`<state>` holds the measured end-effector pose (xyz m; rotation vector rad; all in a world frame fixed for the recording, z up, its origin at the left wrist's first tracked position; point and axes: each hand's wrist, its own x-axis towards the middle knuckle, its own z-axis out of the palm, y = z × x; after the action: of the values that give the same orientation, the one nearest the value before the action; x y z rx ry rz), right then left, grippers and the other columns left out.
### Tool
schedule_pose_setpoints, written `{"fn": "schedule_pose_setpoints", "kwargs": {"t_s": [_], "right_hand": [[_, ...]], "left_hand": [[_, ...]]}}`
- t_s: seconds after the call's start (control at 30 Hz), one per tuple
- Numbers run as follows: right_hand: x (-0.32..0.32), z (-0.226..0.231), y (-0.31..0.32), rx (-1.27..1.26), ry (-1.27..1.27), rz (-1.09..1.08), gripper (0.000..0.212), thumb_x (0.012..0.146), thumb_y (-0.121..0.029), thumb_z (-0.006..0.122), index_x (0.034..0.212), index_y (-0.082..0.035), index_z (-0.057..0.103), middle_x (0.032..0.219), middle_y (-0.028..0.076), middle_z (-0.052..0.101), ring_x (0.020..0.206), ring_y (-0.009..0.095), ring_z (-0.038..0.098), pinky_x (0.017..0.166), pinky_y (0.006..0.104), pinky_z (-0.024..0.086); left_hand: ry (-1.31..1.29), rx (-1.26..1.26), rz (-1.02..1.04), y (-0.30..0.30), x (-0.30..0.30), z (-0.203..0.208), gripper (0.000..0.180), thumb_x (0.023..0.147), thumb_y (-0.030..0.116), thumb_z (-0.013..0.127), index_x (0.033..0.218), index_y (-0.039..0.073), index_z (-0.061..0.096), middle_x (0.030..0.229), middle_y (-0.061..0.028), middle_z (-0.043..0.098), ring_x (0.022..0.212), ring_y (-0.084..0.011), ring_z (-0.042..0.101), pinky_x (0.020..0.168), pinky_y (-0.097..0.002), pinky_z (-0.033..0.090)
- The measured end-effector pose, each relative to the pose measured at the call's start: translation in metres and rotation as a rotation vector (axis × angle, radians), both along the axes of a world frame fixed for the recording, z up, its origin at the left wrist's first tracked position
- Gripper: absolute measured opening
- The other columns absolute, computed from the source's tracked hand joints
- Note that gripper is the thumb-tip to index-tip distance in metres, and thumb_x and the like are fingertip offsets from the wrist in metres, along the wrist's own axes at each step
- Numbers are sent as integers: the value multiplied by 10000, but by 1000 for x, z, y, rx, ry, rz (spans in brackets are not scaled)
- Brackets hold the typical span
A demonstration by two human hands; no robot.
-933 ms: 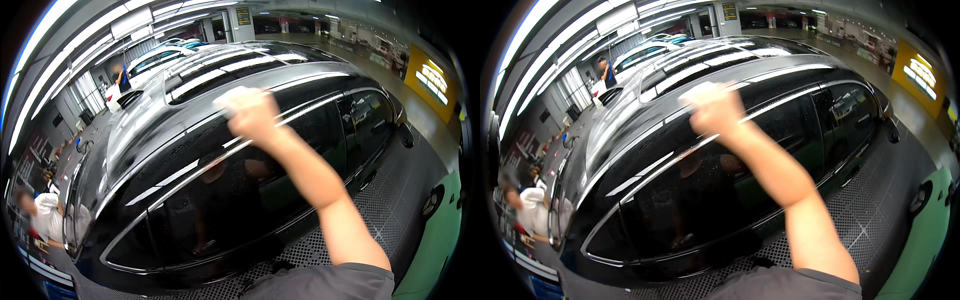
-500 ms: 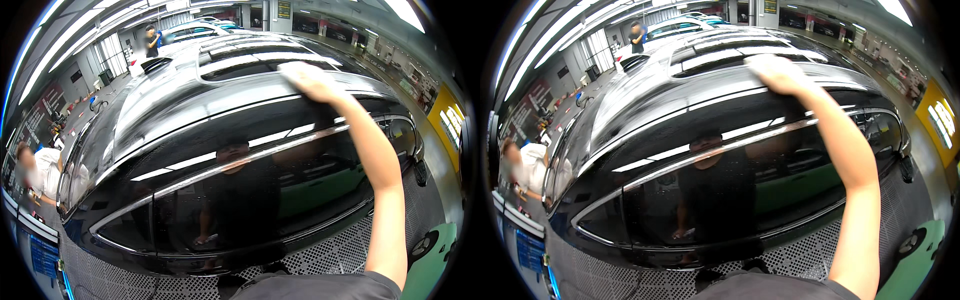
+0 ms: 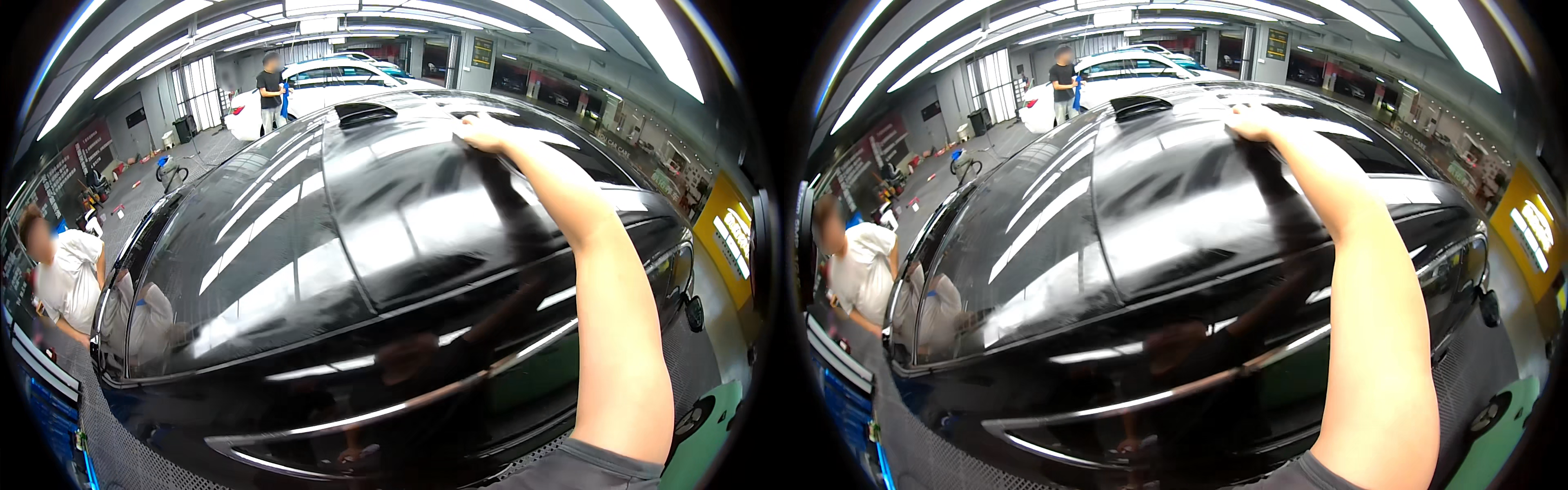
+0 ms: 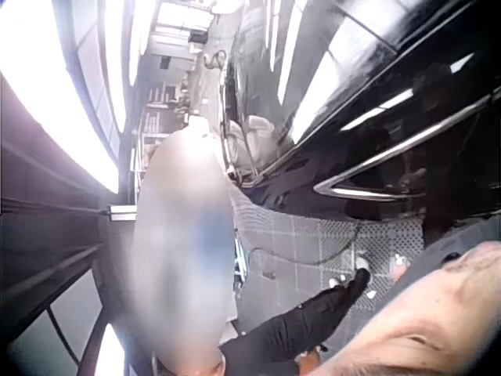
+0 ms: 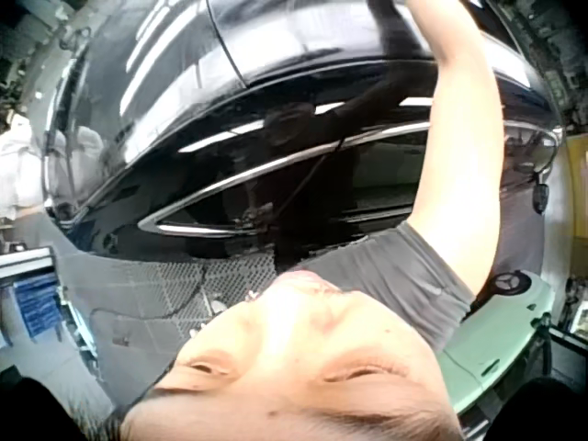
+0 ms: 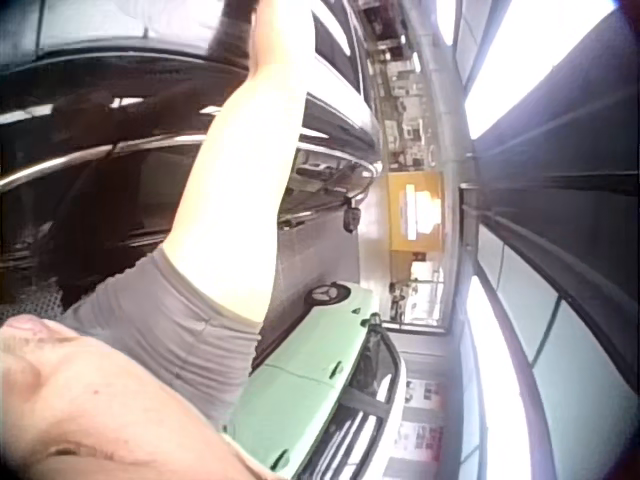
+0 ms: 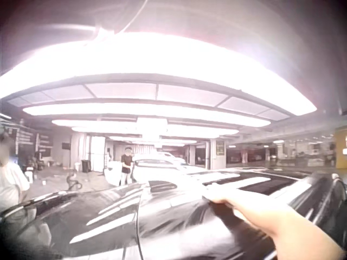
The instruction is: The person sprays a cleaning solution from a can onto the roof and side windows of a black car and wipes the surfaces with a white cloth. The person moves around the vehicle, repeatedly applying spray and wiping different sections of the roof and windows.
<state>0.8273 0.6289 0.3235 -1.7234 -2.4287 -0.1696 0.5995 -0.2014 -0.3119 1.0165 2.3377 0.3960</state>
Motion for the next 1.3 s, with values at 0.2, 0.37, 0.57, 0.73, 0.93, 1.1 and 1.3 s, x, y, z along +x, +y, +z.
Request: {"fn": "schedule_pose_setpoints", "kwargs": {"t_s": [0.2,0.37,0.57,0.73,0.93,1.1,1.3], "right_hand": [[-56,-6,67,187,-226,-356,535,1001,-406,439,1491,-203,509,1524,206,462,1391,409,466,1151,508,363],[-253,-45,138,151,52,-176,518,990,-386,482,1406,-96,586,1409,195,587,1329,395,534,1089,530,419],[-387,-67,118,89,-69,25,507,963,-233,518,1467,-276,557,1543,224,422,1372,426,462,1147,477,403],[-256,-36,145,218,-317,-62,680,885,-80,597,1492,-377,521,1453,224,463,1329,430,497,1121,446,423],[-243,-43,163,293,111,4,533,989,-253,485,1506,-122,472,1450,274,531,1377,413,482,1162,470,377],[-326,-62,141,179,-170,92,677,884,-70,533,1456,-432,532,1461,203,520,1387,403,465,1150,458,401],[-198,-11,137,79,-332,-114,539,918,-151,527,1400,-377,610,1395,128,614,1304,345,559,1063,457,470]], "left_hand": [[-85,54,72,82,-92,33,594,892,284,773,1369,68,493,1123,-144,653,982,-256,634,825,-448,539],[-73,65,214,100,-136,51,591,893,284,772,1367,67,494,1121,-144,653,980,-255,634,823,-447,539],[-109,90,252,122,-156,57,588,894,284,771,1365,66,495,1118,-144,653,979,-254,634,820,-446,539],[-144,101,236,124,-175,63,585,895,284,771,1363,65,496,1115,-145,653,978,-253,634,818,-446,539],[-155,105,247,136,-179,66,582,896,284,770,1361,64,497,1113,-145,653,976,-251,634,816,-445,539],[-133,128,263,146,-185,73,580,897,285,769,1359,63,498,1110,-145,653,975,-250,635,814,-444,539],[-144,176,251,155,-194,79,576,899,285,768,1357,62,500,1108,-146,653,973,-249,635,811,-443,539]]}}
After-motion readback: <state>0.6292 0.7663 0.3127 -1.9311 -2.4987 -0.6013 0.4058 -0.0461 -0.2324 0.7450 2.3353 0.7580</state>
